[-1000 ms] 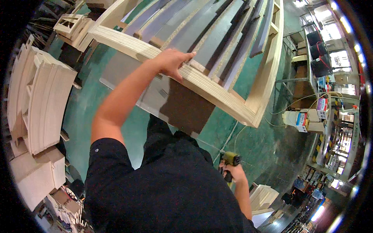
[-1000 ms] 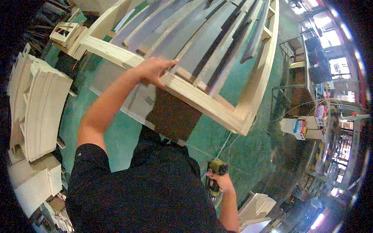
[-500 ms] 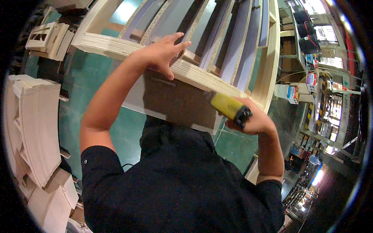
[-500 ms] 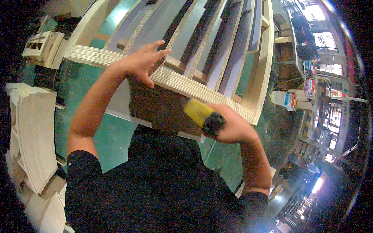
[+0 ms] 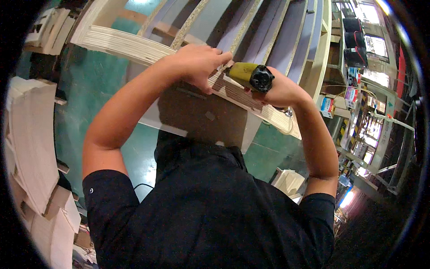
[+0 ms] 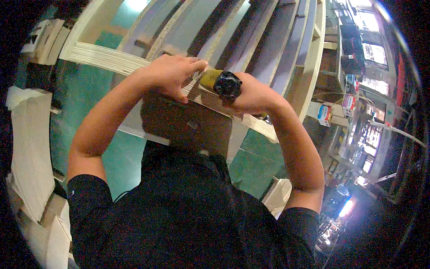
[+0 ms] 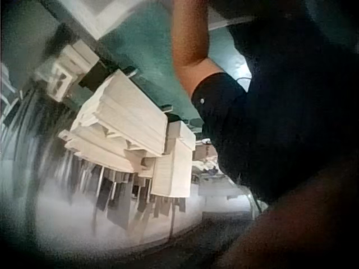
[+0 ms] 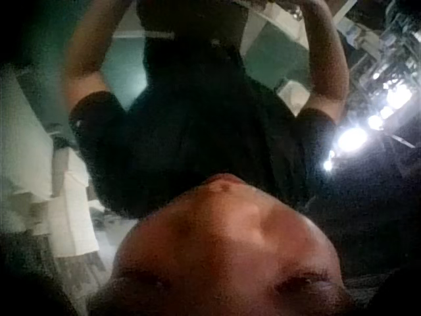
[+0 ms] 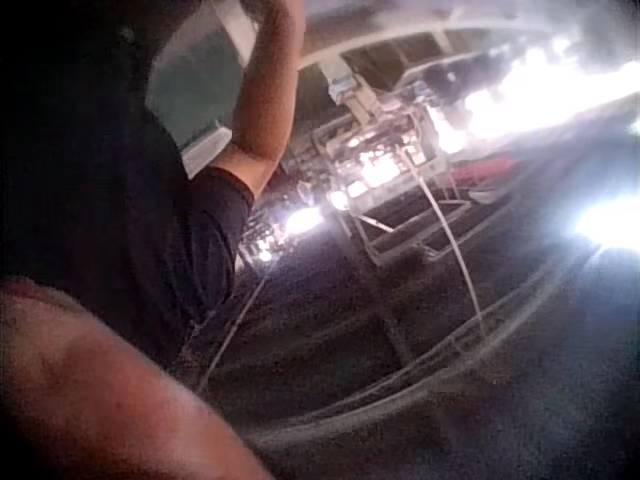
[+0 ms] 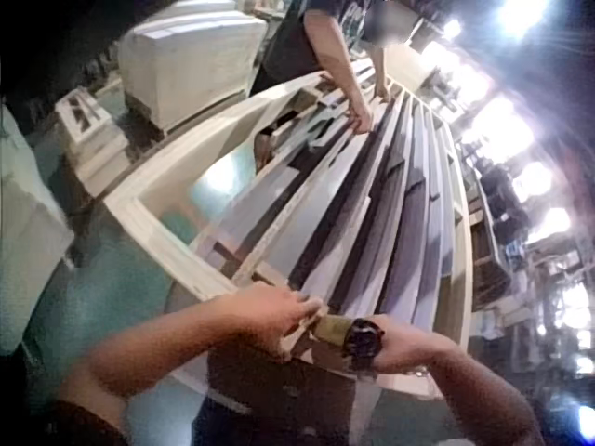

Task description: The person assembles a large wooden frame structure by placing long wooden slats into a jig and securing them with a pneumatic nail gun. They repeatedly position the slats and drive nails into the joints to fasten the components together.

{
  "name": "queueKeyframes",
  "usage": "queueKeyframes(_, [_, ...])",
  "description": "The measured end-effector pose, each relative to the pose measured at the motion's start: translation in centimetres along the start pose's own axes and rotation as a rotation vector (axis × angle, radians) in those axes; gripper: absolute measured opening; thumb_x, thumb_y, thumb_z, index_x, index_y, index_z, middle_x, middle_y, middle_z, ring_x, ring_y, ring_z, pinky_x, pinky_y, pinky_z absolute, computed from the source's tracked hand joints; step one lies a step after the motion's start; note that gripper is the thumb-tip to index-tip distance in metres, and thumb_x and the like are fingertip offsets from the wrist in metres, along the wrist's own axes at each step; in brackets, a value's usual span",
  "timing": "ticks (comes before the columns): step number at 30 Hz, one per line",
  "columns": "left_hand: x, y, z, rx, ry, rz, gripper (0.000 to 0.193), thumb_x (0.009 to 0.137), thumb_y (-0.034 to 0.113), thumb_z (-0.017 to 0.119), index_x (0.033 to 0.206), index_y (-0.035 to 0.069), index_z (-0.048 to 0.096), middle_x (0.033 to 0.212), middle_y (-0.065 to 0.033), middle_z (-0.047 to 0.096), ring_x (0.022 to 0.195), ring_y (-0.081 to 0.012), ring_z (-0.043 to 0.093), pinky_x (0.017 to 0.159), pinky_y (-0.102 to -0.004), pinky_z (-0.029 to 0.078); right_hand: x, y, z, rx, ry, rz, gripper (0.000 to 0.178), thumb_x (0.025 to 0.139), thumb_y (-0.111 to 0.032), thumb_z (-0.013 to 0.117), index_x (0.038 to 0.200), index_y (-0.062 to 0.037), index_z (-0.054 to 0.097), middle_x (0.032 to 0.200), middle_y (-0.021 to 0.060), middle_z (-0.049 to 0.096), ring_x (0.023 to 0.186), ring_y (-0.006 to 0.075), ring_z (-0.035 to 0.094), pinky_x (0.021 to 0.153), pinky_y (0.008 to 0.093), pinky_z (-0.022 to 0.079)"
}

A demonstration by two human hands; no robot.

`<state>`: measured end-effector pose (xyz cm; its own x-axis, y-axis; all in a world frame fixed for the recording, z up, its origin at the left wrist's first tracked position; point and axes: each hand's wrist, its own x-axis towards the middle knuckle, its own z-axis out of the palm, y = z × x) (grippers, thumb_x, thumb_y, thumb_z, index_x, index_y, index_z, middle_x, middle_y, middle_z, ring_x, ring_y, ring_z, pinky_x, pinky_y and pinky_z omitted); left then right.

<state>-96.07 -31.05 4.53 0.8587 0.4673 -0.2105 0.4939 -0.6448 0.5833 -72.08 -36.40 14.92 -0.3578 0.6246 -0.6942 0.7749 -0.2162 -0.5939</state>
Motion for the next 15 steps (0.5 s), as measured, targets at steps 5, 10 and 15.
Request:
queueKeyframes(5, [-0.1, -0.2, 0.9, 0.007, 0.049, -0.009, 0.108, 0.059, 0.035, 0.096, 0.149, 0.011, 0.041, 0.132, -0.0105, 0.061, 0.121, -0.0356, 0.063, 0.091, -0.0498, 0.057, 0.6, -0.6, 0.0, 0.005, 0.000, -0.023, 0.032, 0.079, -0.013, 0.079, 0.106, 0.0000, 0.067, 0.087, 0.0090, 0.072, 0.079, 0.0171, 0.064, 0.075, 0.0356, 0.055])
queueKeyframes(10, [0.0, -0.7, 1.5, 0.019, 0.104, 0.013, 0.087, 0.067, 0.037, 0.092, 0.140, 0.016, 0.049, 0.122, -0.0124, 0.067, 0.118, -0.0347, 0.065, 0.093, -0.0482, 0.056, 0.8, -0.3, -0.1, -0.036, -0.028, -0.049, 0.028, 0.082, -0.013, 0.078, 0.105, 0.0000, 0.068, 0.085, 0.0070, 0.072, 0.076, 0.0147, 0.063, 0.072, 0.0343, 0.055])
queueKeyframes(15, [-0.1, -0.6, 1.4, 0.019, 0.113, 0.018, 0.086, 0.068, 0.037, 0.093, 0.139, 0.016, 0.050, 0.123, -0.0124, 0.067, 0.119, -0.0345, 0.065, 0.093, -0.0475, 0.056, 0.7, -0.9, -0.3, -0.027, -0.050, -0.007, 0.027, 0.083, -0.014, 0.077, 0.104, -0.0005, 0.068, 0.085, 0.0071, 0.071, 0.077, 0.0149, 0.063, 0.073, 0.0347, 0.054])
